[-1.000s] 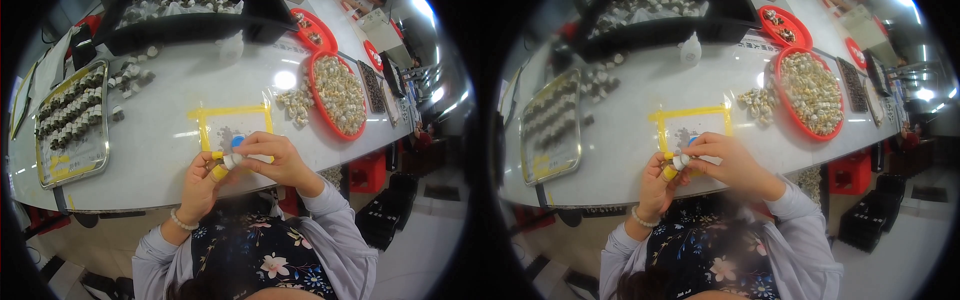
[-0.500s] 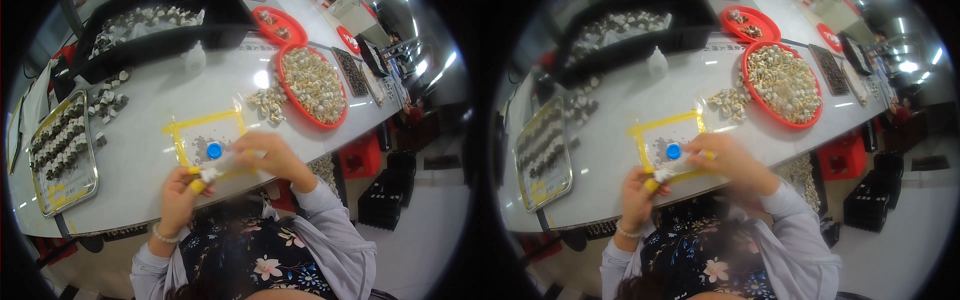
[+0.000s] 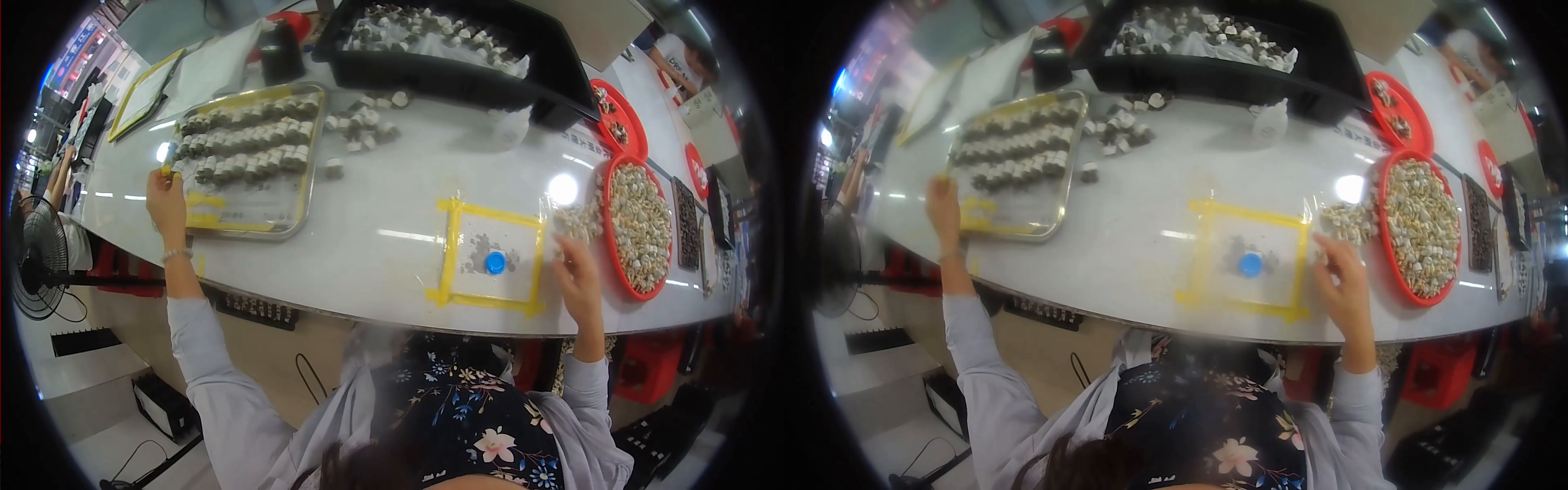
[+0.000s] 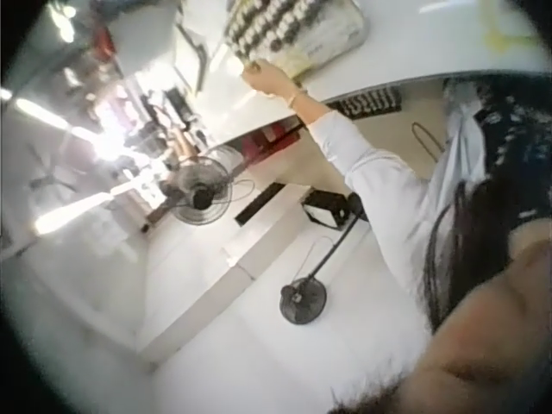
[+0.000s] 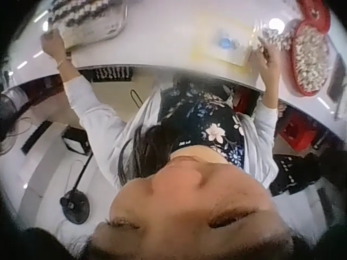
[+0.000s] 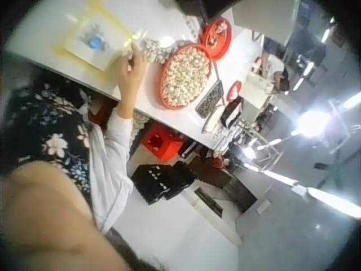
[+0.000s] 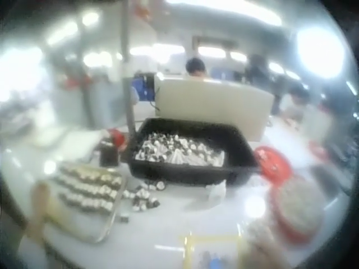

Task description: The person assembles small white electronic or plastic components by hand on a production line, taking parts from component trays and fitting them together in an assembly jig.

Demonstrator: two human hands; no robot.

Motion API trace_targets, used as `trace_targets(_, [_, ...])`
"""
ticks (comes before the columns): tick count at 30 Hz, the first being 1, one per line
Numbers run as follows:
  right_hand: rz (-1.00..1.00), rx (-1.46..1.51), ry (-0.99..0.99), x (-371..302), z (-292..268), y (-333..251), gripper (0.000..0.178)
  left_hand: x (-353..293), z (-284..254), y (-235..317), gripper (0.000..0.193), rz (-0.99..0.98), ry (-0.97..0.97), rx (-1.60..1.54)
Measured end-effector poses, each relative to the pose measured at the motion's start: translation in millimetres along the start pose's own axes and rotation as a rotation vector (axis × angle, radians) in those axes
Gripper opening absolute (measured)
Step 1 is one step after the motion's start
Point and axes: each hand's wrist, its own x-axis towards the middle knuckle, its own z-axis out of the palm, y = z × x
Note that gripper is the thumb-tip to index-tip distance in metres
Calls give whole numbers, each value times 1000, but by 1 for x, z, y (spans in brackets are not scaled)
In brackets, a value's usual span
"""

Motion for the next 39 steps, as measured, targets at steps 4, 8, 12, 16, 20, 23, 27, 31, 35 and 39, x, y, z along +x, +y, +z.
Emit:
trace_targets(4, [-55, 135, -84, 0, 21, -6, 29, 9, 22, -28, 19, 107, -102, 123])
trace_targets(8, [-21, 86, -80, -3, 24, -7, 24, 14, 18, -19, 24, -98, -262, 124])
trace_targets(12, [-149, -81, -8, 1, 21, -5, 22, -18, 17, 53, 35, 225, 18, 163])
trace_targets(16, [-158, -108, 31, 0, 17, 3, 21, -73, 30, 165, 33, 660, -353, -183])
trace_targets(20, [-270, -155, -14, -2, 15, 9, 23, -91, 47, 196, 28, 842, -625, -194])
trace_targets(23, [-382, -227, -16, -3, 12, 7, 26, -96, 63, 193, 24, 902, -674, 70])
trace_targets(27, [-440, -289, -11, -2, 13, 13, 27, -119, 49, 212, 18, 762, -757, -221])
trace_targets(31, [-398, -229, -58, 4, 14, 4, 26, -157, 37, 226, 12, -160, -1127, -914])
trace_targets(35, [-322, -151, -113, 11, 20, -18, 25, -190, 30, 236, 13, -541, -1218, -1256])
trace_targets(39, [-451, -150, -221, 21, 24, -28, 24, -223, 27, 243, 22, -843, -1233, -1488])
